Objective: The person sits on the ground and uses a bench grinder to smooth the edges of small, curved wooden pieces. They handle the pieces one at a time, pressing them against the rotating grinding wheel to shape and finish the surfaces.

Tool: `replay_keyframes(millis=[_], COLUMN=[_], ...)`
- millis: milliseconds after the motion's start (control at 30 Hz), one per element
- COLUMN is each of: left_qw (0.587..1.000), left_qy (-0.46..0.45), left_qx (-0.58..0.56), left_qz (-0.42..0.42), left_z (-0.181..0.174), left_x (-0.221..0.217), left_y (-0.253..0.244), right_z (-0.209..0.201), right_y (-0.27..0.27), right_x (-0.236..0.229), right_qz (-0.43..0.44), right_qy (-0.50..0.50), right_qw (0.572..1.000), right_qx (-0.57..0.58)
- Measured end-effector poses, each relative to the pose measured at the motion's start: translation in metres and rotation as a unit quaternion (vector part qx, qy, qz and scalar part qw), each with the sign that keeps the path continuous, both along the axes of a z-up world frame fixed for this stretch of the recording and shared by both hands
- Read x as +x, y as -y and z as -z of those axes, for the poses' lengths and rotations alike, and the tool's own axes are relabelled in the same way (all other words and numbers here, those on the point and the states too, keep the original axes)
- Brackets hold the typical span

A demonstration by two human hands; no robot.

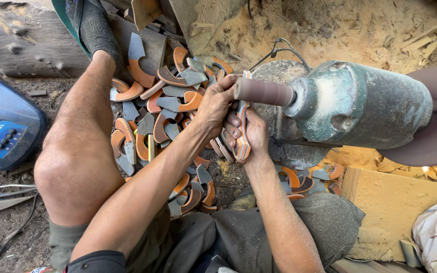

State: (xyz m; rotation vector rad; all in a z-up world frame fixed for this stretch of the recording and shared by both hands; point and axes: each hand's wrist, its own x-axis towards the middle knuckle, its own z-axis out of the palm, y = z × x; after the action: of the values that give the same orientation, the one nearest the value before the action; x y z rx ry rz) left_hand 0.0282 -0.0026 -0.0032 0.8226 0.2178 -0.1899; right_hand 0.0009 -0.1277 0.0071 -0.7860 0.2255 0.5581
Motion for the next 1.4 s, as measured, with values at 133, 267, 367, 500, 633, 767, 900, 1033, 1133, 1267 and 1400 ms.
replay_keyframes(millis=[133, 267, 367, 500, 633, 767, 900, 1033, 1133, 1267, 1400], left_qw=[1.0, 0.999, 0.999, 0.999, 1.0, 1.0, 0.999, 0.998, 0.998, 0.995, 0.985], left_qy=[-0.017, -0.031, -0.031, -0.024, -0.008, 0.018, 0.029, 0.033, 0.032, 0.06, 0.11], left_qx=[-0.006, -0.023, -0.021, -0.03, -0.02, -0.021, -0.022, -0.035, -0.02, -0.041, -0.08], left_qz=[-0.01, -0.008, -0.006, -0.001, -0.013, 0.01, 0.025, 0.035, 0.059, 0.063, 0.106], left_z=[0.001, -0.004, -0.008, -0.007, -0.001, -0.001, -0.005, -0.007, -0.006, -0.002, -0.003], left_x=[0.011, 0.016, 0.019, 0.02, 0.014, -0.004, -0.022, -0.033, -0.039, -0.043, -0.054], left_y=[0.0, -0.002, -0.003, -0.003, -0.001, -0.001, -0.001, -0.002, -0.002, -0.002, -0.008], right_z=[0.0, 0.002, 0.003, 0.003, 0.003, 0.005, 0.007, 0.01, 0.008, 0.004, -0.005], right_y=[-0.001, -0.001, -0.002, -0.002, -0.002, -0.001, 0.003, 0.004, 0.006, 0.007, 0.012], right_x=[0.01, 0.017, 0.02, 0.021, 0.011, -0.006, -0.022, -0.034, -0.042, -0.048, -0.058], right_qz=[-0.006, 0.0, 0.004, 0.002, 0.01, 0.012, 0.013, 0.01, 0.011, 0.004, 0.009], right_qy=[0.008, -0.001, 0.002, 0.008, 0.005, 0.009, 0.014, 0.041, 0.061, 0.087, 0.131], right_qw=[1.0, 0.999, 0.999, 0.999, 1.0, 1.0, 1.0, 0.999, 0.998, 0.996, 0.99], right_qx=[0.027, 0.04, 0.033, 0.043, 0.02, 0.005, -0.012, -0.007, -0.03, -0.012, -0.058])
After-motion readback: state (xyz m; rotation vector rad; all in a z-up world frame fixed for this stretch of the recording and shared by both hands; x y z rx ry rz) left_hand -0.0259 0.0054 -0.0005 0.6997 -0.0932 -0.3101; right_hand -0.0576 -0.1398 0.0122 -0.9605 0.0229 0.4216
